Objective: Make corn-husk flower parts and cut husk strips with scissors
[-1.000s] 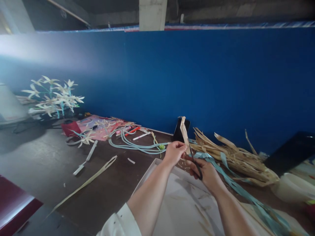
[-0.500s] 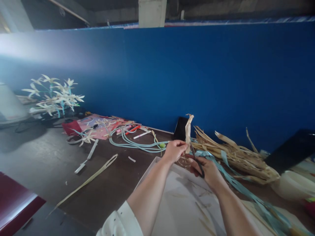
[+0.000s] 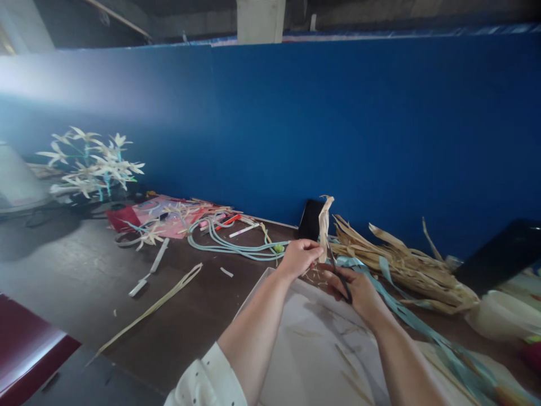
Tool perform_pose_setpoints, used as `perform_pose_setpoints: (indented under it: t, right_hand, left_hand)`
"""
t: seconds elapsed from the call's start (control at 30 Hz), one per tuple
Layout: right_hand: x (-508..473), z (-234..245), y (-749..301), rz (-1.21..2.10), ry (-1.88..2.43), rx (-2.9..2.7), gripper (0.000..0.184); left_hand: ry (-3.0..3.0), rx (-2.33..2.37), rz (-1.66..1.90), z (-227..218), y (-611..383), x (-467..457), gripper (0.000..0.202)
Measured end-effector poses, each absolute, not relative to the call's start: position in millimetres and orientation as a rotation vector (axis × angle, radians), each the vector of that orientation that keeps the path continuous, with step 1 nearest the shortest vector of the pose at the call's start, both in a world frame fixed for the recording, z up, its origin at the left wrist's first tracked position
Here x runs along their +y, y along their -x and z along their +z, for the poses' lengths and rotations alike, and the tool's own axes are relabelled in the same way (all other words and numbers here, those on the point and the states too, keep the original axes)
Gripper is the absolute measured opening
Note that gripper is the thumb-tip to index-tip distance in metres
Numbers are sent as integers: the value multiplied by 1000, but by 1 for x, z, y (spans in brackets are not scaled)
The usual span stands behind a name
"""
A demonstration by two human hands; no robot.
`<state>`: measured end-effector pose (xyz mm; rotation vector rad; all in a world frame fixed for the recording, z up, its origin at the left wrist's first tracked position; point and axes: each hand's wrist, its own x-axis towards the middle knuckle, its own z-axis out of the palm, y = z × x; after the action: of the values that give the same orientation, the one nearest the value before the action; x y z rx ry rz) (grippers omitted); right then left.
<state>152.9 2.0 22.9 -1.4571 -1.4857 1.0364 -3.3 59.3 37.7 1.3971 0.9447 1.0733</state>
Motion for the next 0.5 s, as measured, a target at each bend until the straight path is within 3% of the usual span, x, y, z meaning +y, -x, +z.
perform_pose_setpoints:
  t: [0.5]
  right_hand:
    - [-2, 29, -148, 1050, 1467, -1473, 57]
  left_hand:
    - [-1399, 946, 1096, 32, 2, 62, 21]
